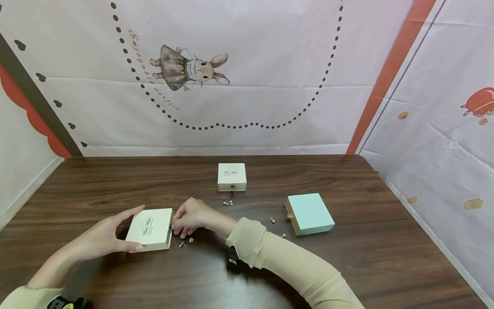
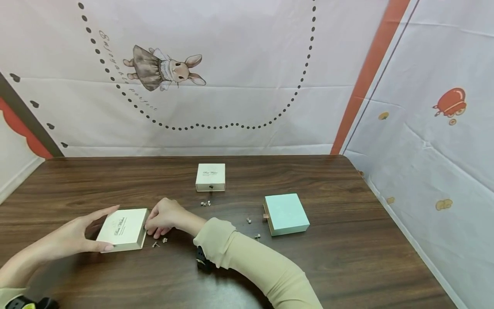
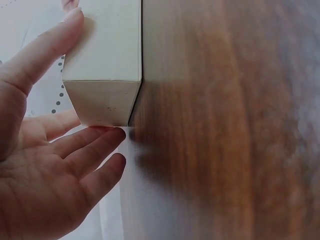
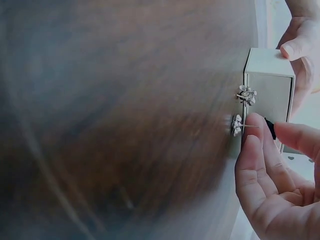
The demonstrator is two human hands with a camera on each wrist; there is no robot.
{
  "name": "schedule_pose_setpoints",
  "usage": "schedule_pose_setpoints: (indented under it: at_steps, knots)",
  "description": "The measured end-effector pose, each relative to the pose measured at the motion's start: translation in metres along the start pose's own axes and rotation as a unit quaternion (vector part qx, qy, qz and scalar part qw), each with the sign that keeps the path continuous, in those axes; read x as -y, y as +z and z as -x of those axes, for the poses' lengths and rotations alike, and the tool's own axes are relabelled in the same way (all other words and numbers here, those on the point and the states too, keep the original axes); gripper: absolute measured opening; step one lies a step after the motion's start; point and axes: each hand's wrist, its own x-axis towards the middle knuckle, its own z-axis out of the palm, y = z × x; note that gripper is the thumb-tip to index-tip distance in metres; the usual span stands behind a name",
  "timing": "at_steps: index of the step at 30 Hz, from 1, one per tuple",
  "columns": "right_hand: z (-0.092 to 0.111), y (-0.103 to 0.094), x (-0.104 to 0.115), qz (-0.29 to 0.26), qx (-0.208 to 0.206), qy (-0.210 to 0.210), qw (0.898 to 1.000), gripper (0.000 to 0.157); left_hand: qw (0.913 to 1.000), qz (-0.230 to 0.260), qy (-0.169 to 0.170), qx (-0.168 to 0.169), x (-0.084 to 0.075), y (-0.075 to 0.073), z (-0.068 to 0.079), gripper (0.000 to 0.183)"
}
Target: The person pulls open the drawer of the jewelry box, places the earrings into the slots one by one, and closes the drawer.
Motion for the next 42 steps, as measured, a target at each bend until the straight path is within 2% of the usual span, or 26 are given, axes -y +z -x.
schedule_pose_setpoints:
  at_steps: [10,25,42]
  knots:
    - [0.001,-0.004,0.004,0.120,-0.018,-0.005,0.993,0.016,0.9999,-0.011,-0.002,0.000,-0.001,-0.002,-0.001,0.097]
    - [0.008,-0.019,-0.004,0.080,0.007,0.013,0.997,0.012,0.9998,-0.015,-0.008,0.009,-0.002,-0.003,-0.001,0.098]
    - [0.016,-0.036,-0.011,0.093,0.034,0.011,0.995,0.011,0.9998,-0.012,-0.007,0.011,-0.001,-0.003,-0.001,0.097]
